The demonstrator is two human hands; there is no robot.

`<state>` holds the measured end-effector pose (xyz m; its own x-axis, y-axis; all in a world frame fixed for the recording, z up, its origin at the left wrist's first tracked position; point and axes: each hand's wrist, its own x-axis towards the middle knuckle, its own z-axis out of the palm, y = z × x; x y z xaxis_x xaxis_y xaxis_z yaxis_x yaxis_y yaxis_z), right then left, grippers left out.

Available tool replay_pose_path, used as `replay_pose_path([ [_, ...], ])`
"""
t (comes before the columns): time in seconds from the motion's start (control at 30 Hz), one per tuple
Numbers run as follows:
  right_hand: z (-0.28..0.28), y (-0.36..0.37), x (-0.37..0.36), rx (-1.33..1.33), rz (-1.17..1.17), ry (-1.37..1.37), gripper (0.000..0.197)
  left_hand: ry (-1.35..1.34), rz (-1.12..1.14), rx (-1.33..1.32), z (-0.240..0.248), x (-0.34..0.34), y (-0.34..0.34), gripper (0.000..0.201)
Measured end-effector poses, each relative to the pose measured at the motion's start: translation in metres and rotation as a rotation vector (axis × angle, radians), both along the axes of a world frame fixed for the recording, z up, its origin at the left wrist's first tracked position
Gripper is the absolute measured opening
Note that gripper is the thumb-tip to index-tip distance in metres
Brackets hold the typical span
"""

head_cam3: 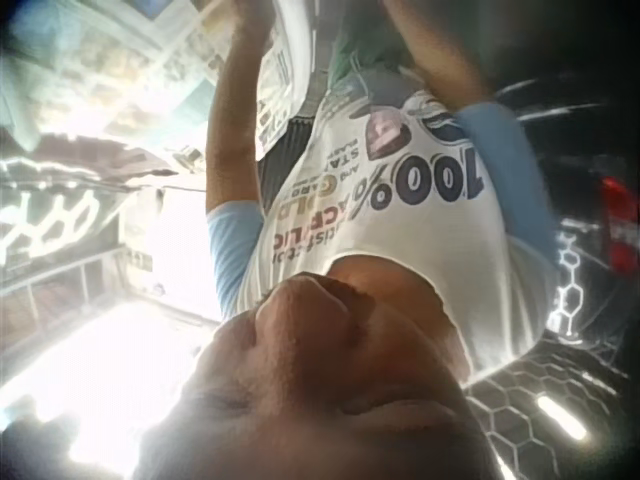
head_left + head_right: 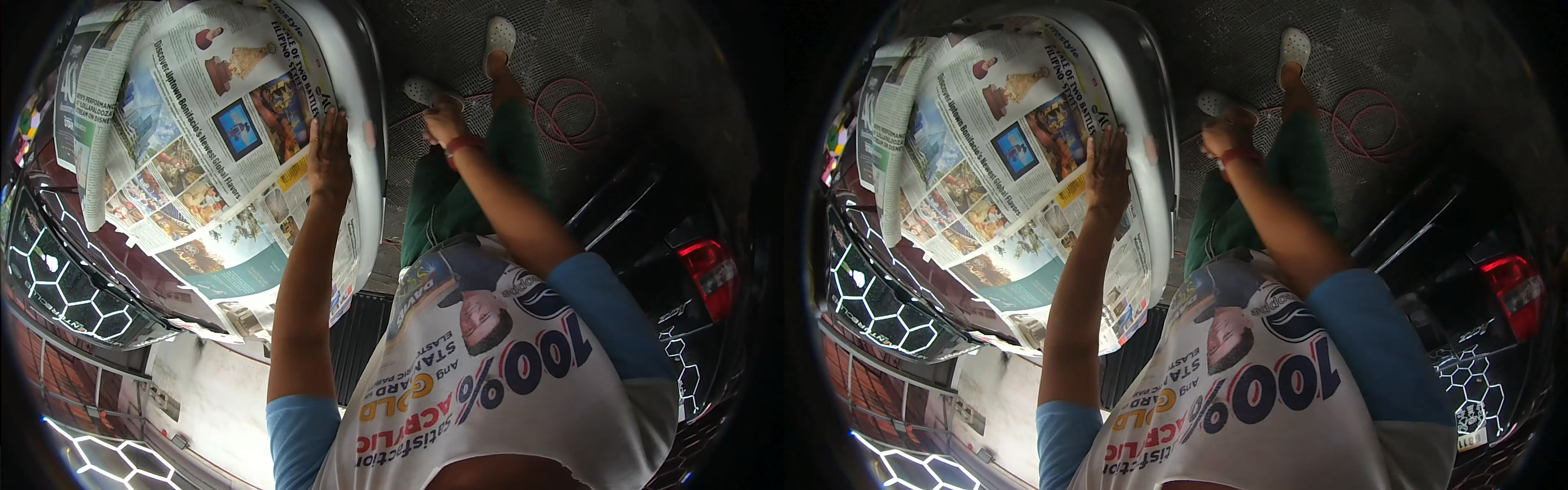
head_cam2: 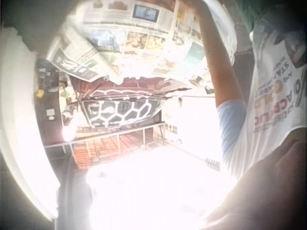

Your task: The person covers the front bumper and hood of a maroon car with newspaper sheets. They use masking tape to secure the newspaper in place, smoothing the paper over the curved surfaces and taping the edges to the vehicle's body.

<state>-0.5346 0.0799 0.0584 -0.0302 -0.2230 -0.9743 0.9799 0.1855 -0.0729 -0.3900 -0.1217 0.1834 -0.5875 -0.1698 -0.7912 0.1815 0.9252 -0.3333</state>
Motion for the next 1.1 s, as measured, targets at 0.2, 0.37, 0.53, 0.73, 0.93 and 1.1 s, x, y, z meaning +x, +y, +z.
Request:
replay_pose_path([
  [0.2,-0.041,0.065,-0.049,0.146,0.679,0.328,0.036,-0.098,-0.161,0.122,-0.017,-0.039,-0.019,0.056],
  [0.37,-0.039,0.088,-0.084,0.139,0.76,0.372,0.033,-0.131,-0.296,0.063,-0.028,-0.062,-0.019,0.038],
  [0.53,-0.02,0.102,-0.122,0.158,0.606,0.309,0.031,-0.137,-0.313,0.166,-0.028,-0.069,-0.032,0.028],
  [0.73,-0.03,0.13,-0.162,0.256,0.565,0.326,0.026,0.103,0.05,0.269,0.001,-0.057,-0.035,0.041],
  [0.93,-0.028,0.152,-0.2,0.246,0.617,0.298,0.029,0.347,0.54,0.177,0.031,-0.067,-0.012,0.033],
  [1.1,-0.064,0.172,-0.209,0.235,0.749,0.384,0.037,0.361,1.385,0.161,-0.024,-0.019,0.032,0.029],
])
